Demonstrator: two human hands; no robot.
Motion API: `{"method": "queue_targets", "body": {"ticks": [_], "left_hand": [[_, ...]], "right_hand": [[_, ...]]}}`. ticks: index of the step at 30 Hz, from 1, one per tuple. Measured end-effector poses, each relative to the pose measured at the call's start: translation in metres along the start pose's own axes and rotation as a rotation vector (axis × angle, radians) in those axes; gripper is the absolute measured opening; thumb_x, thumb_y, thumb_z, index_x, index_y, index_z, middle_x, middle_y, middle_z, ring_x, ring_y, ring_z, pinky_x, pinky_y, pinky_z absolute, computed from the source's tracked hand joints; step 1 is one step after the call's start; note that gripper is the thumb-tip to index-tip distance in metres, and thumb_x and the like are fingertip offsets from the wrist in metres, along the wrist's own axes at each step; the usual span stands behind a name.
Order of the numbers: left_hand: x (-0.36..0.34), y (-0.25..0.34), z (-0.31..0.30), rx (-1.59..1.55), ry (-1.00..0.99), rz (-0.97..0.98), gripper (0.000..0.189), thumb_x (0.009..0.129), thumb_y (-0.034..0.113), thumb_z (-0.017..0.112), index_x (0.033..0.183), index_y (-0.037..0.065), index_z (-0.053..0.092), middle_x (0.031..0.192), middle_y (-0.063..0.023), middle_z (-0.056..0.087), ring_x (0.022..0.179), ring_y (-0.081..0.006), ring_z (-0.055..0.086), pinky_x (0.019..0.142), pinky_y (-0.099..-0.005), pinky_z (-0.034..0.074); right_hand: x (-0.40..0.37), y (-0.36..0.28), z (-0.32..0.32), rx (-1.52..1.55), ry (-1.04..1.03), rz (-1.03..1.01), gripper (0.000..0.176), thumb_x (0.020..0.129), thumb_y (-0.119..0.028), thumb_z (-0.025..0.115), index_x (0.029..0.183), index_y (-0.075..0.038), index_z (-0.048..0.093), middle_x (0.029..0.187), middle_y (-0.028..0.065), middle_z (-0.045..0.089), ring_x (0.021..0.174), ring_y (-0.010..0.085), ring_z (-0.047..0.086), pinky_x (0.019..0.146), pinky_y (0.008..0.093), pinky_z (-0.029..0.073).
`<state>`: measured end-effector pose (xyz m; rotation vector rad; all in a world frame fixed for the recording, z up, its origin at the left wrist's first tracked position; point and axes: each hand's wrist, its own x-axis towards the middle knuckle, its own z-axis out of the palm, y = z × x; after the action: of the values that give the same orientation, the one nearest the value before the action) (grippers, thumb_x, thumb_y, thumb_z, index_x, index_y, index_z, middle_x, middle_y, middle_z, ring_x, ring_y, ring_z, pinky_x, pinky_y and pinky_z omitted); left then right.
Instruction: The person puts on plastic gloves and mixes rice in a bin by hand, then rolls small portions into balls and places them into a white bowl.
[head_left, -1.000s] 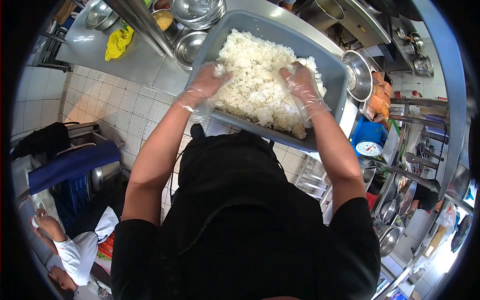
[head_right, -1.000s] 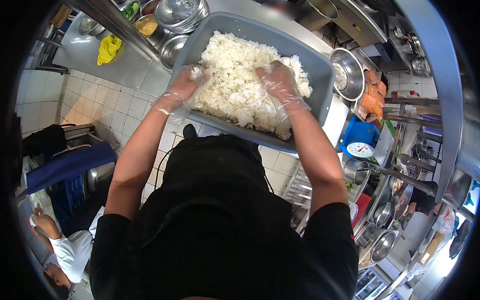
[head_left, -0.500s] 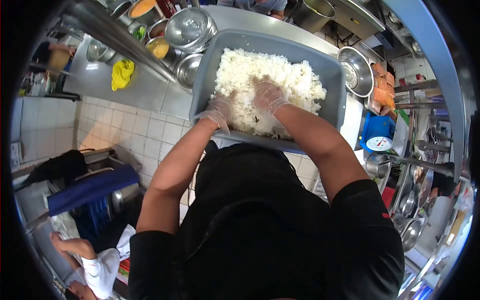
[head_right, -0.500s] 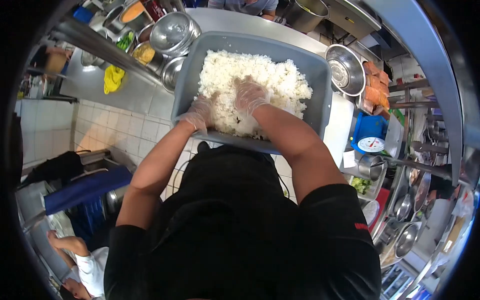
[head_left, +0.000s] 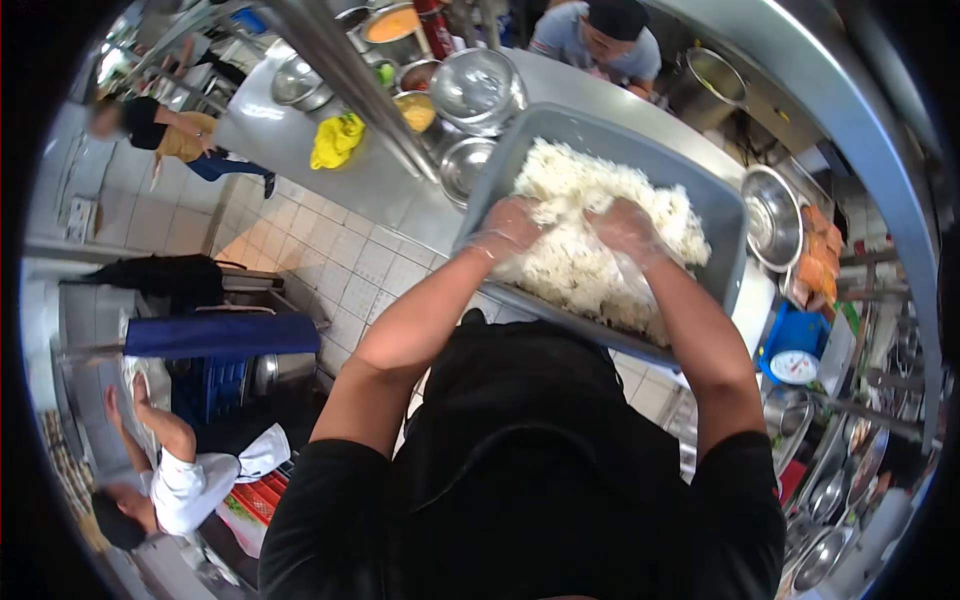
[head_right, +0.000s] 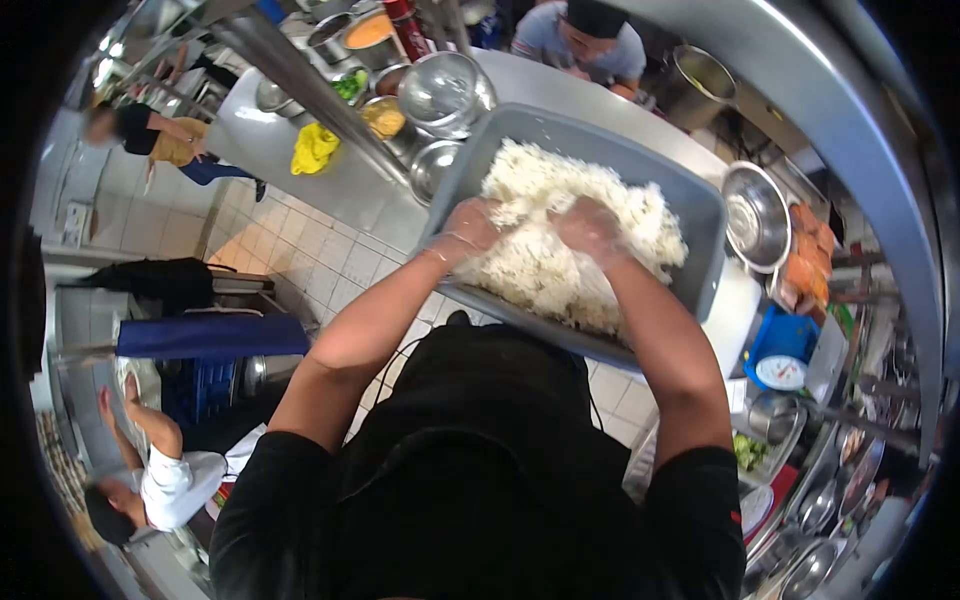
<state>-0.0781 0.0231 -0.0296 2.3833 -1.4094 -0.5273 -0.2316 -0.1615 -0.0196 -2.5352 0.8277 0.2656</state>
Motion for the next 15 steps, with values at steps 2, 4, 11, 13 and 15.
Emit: {"method": "queue_targets", "body": {"ticks": [2, 4, 11, 13, 15], "left_hand": [[0.004, 0.018, -0.019, -0.129, -0.036, -0.074, 0.07, 0.083, 0.061, 0.067, 0.12, 0.002, 0.067, 0.12, -0.0218, 0.066, 0.115, -0.0353, 0.061, 0.104, -0.0398, 0.045], [0.008, 0.029, -0.021, -0.265, 0.04, -0.096, 0.071, 0.083, 0.063, 0.067, 0.118, 0.0, 0.067, 0.119, -0.022, 0.067, 0.113, -0.0366, 0.062, 0.102, -0.041, 0.046], [0.0, 0.003, 0.007, -0.28, 0.102, 0.021, 0.075, 0.084, 0.06, 0.065, 0.128, -0.001, 0.061, 0.139, -0.0212, 0.054, 0.128, -0.0426, 0.049, 0.107, -0.0481, 0.041], [-0.011, -0.006, 0.006, 0.091, -0.147, 0.214, 0.083, 0.084, 0.055, 0.066, 0.147, 0.006, 0.044, 0.155, -0.0254, 0.033, 0.14, -0.0498, 0.032, 0.112, -0.0538, 0.035], [-0.029, 0.014, -0.009, 0.242, -0.28, 0.139, 0.085, 0.084, 0.052, 0.064, 0.152, 0.012, 0.033, 0.156, -0.0296, 0.025, 0.141, -0.0529, 0.024, 0.113, -0.0566, 0.033]], "right_hand": [[-0.003, -0.007, -0.02, 0.0, -0.04, 0.048, 0.065, 0.09, -0.055, 0.059, 0.11, 0.006, 0.066, 0.105, 0.0268, 0.069, 0.1, 0.039, 0.068, 0.087, 0.0442, 0.054], [-0.027, -0.02, -0.043, 0.065, 0.071, 0.051, 0.061, 0.089, -0.052, 0.061, 0.12, 0.001, 0.066, 0.112, 0.0263, 0.068, 0.111, 0.0397, 0.063, 0.097, 0.0435, 0.049], [-0.093, -0.035, -0.046, -0.181, -0.065, -0.068, 0.109, 0.074, -0.073, 0.068, 0.155, -0.011, 0.03, 0.161, 0.0256, 0.016, 0.145, 0.0482, 0.023, 0.12, 0.0535, 0.022], [-0.108, -0.028, -0.006, -0.359, 0.007, -0.122, 0.111, 0.072, -0.073, 0.07, 0.157, -0.018, 0.024, 0.161, 0.0271, 0.006, 0.145, 0.051, 0.022, 0.114, 0.0589, 0.029], [-0.101, -0.031, 0.014, -0.543, 0.088, -0.178, 0.115, 0.07, -0.074, 0.071, 0.159, -0.025, 0.019, 0.162, 0.0285, -0.003, 0.145, 0.0538, 0.021, 0.108, 0.0642, 0.035]]}}
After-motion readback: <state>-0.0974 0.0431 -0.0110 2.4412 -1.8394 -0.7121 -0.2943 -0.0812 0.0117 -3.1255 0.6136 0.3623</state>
